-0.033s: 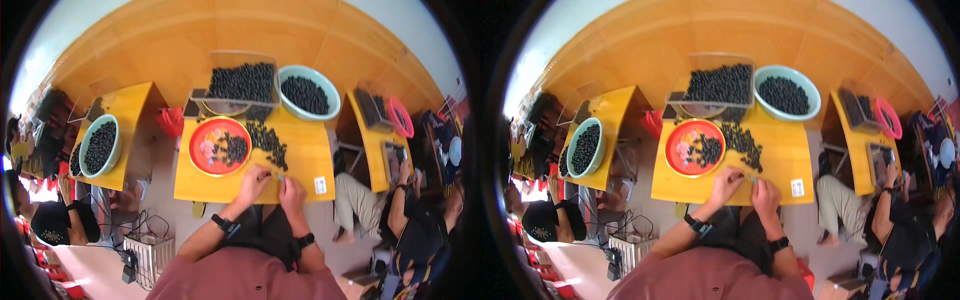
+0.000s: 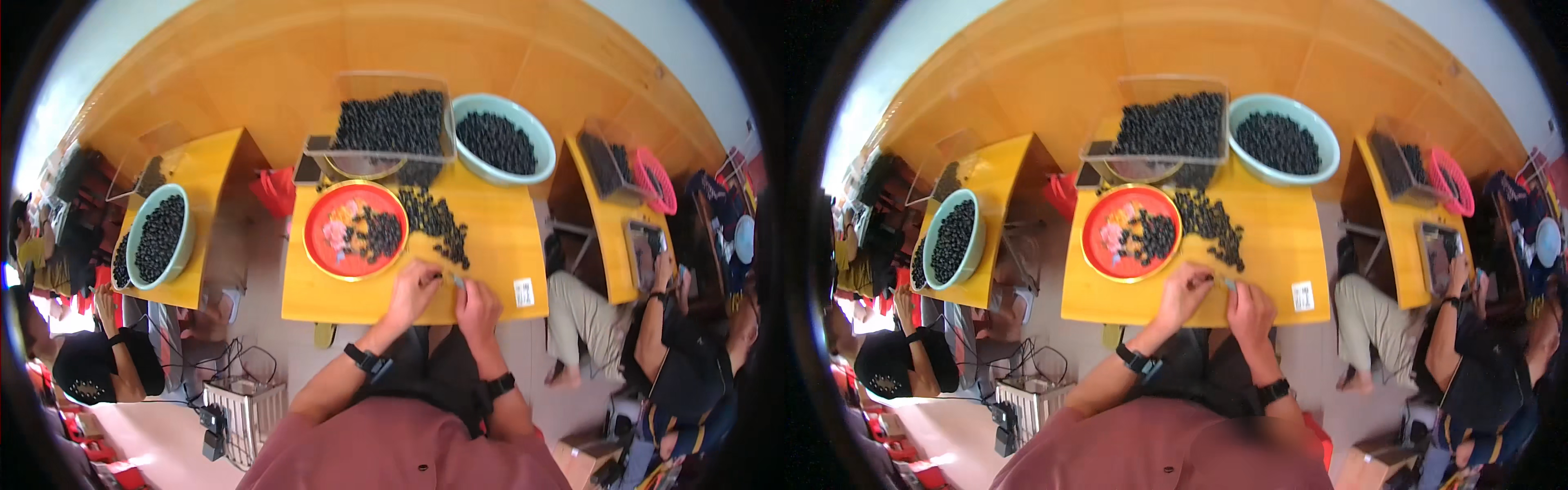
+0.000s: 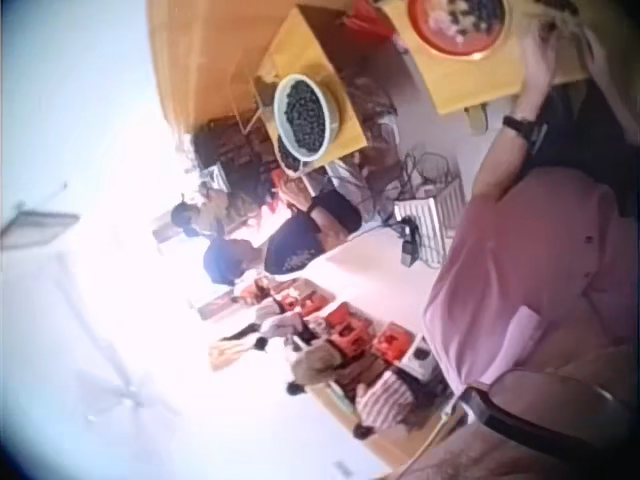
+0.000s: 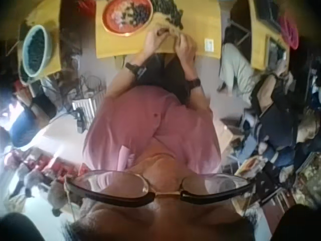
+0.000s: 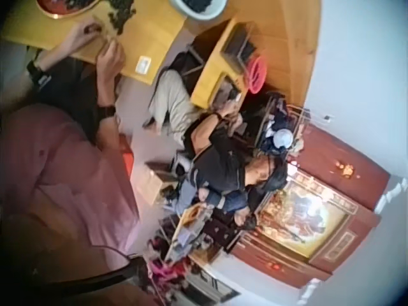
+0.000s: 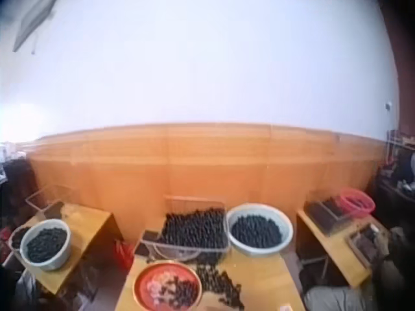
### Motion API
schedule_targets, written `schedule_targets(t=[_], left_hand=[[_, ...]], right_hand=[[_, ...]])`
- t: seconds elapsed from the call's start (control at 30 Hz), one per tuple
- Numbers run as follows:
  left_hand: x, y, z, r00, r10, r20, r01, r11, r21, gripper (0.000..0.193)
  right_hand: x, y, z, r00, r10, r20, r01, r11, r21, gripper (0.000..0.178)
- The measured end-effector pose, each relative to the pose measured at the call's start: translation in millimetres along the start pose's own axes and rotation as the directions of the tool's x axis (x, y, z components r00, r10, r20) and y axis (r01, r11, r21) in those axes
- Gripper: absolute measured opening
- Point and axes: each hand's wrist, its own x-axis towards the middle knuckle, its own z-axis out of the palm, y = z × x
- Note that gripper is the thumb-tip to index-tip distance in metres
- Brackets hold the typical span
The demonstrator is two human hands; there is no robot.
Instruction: Sorting and inspecting small black plastic or rubber components using tweezers on a table.
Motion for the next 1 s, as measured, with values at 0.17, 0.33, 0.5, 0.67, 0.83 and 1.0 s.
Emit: schedule_targets(t=[0.17, 0.33, 0.5, 0.67, 0.83, 1.0], left_hand=[[-6, 18, 3, 0.994, -0.099, 0.042, 0.099, 0.995, 0.014, 0.024], [-15, 15, 5, 0.987, -0.157, -0.021, 0.155, 0.983, -0.095, 0.029], [-14, 12, 4, 0.985, -0.169, 0.023, 0.170, 0.980, -0.104, 0.029], [-13, 17, 1, 0.990, -0.136, 0.040, 0.137, 0.990, -0.026, 0.030], [-12, 19, 1, 0.991, -0.123, 0.044, 0.124, 0.992, -0.033, 0.029], [-17, 5, 4, 0.968, -0.243, 0.066, 0.251, 0.940, -0.231, 0.026]], right_hand=[[3, -4, -11, 0.999, -0.030, -0.032, 0.029, 0.999, -0.045, 0.016], [-3, -4, -11, 0.995, -0.101, 0.012, 0.101, 0.995, 0.008, 0.014], [-4, -6, -13, 0.993, -0.119, 0.017, 0.120, 0.993, -0.008, 0.014], [-2, -6, -11, 0.992, -0.122, 0.004, 0.122, 0.992, 0.006, 0.014], [-1, -6, -11, 0.993, -0.118, 0.024, 0.117, 0.993, 0.024, 0.012], [0, -7, -11, 0.996, -0.083, 0.040, 0.082, 0.997, 0.013, 0.011]])
